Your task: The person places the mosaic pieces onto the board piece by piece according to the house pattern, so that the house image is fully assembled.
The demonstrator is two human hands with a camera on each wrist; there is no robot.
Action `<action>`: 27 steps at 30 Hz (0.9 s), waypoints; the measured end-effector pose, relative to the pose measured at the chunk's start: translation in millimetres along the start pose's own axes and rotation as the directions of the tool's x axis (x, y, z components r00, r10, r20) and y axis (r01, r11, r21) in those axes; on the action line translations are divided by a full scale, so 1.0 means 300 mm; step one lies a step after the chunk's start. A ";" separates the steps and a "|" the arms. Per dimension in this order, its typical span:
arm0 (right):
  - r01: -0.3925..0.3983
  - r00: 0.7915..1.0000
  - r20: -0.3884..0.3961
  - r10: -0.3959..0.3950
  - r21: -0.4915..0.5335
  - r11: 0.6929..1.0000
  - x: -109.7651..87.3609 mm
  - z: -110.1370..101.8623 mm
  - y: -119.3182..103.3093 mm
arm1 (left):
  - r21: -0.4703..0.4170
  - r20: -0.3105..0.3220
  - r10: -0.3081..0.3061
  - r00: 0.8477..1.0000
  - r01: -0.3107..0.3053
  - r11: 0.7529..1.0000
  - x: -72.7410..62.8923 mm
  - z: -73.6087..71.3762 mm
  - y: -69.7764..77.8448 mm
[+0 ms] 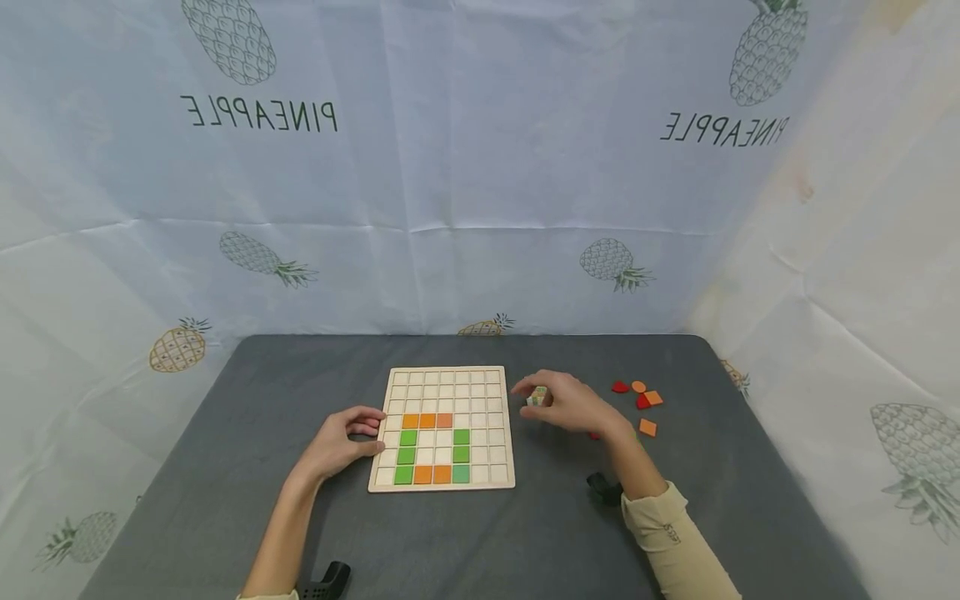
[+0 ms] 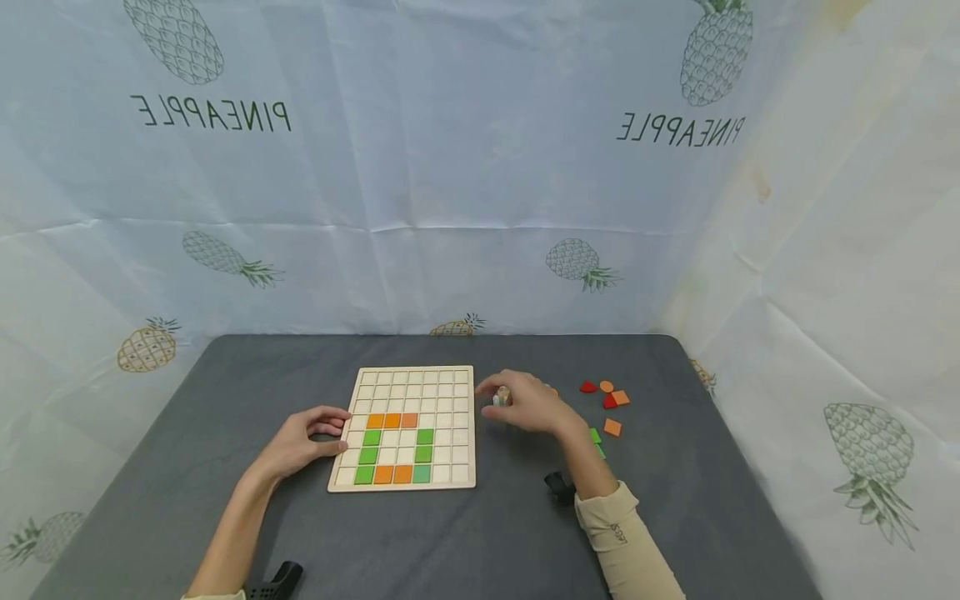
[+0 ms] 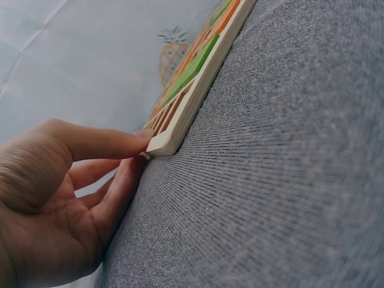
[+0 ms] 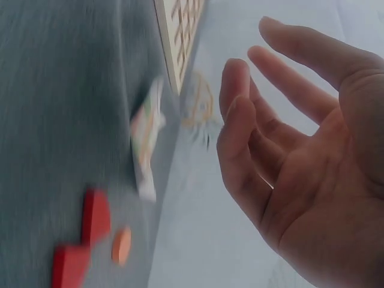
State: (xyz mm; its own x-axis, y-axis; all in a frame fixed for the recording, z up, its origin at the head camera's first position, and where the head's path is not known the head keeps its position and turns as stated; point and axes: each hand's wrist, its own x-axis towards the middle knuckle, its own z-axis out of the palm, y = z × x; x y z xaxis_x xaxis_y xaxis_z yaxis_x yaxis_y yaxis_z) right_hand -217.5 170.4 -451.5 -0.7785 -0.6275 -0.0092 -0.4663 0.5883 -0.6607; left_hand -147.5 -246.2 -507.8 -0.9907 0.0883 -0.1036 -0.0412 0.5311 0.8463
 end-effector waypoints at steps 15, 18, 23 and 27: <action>-0.129 0.988 -0.073 0.133 0.060 0.990 -0.232 -0.182 0.185 | 0.000 -0.009 -0.003 1.000 0.003 1.000 -0.003 0.000 -0.005; -0.135 0.988 -0.071 0.140 0.077 0.988 -0.269 -0.210 0.214 | -0.004 -0.009 -0.008 1.000 0.008 1.000 -0.002 0.000 -0.001; -0.166 0.981 -0.085 0.175 0.100 0.981 -0.316 -0.240 0.253 | -0.004 -0.008 -0.015 1.000 0.015 1.000 0.000 0.001 0.007; -0.209 0.972 -0.086 0.217 0.095 0.973 -0.347 -0.247 0.297 | 0.001 -0.009 -0.015 1.000 0.015 1.000 0.000 0.002 0.008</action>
State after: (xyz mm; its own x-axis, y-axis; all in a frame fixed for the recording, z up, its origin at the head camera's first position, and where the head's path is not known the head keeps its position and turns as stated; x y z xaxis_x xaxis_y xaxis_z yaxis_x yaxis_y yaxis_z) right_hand -208.9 326.0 -453.7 -0.8943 -0.4387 -0.0879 -0.2515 0.6554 -0.7122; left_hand -147.6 -244.6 -506.2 -0.9911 0.0723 -0.1118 -0.0563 0.5337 0.8438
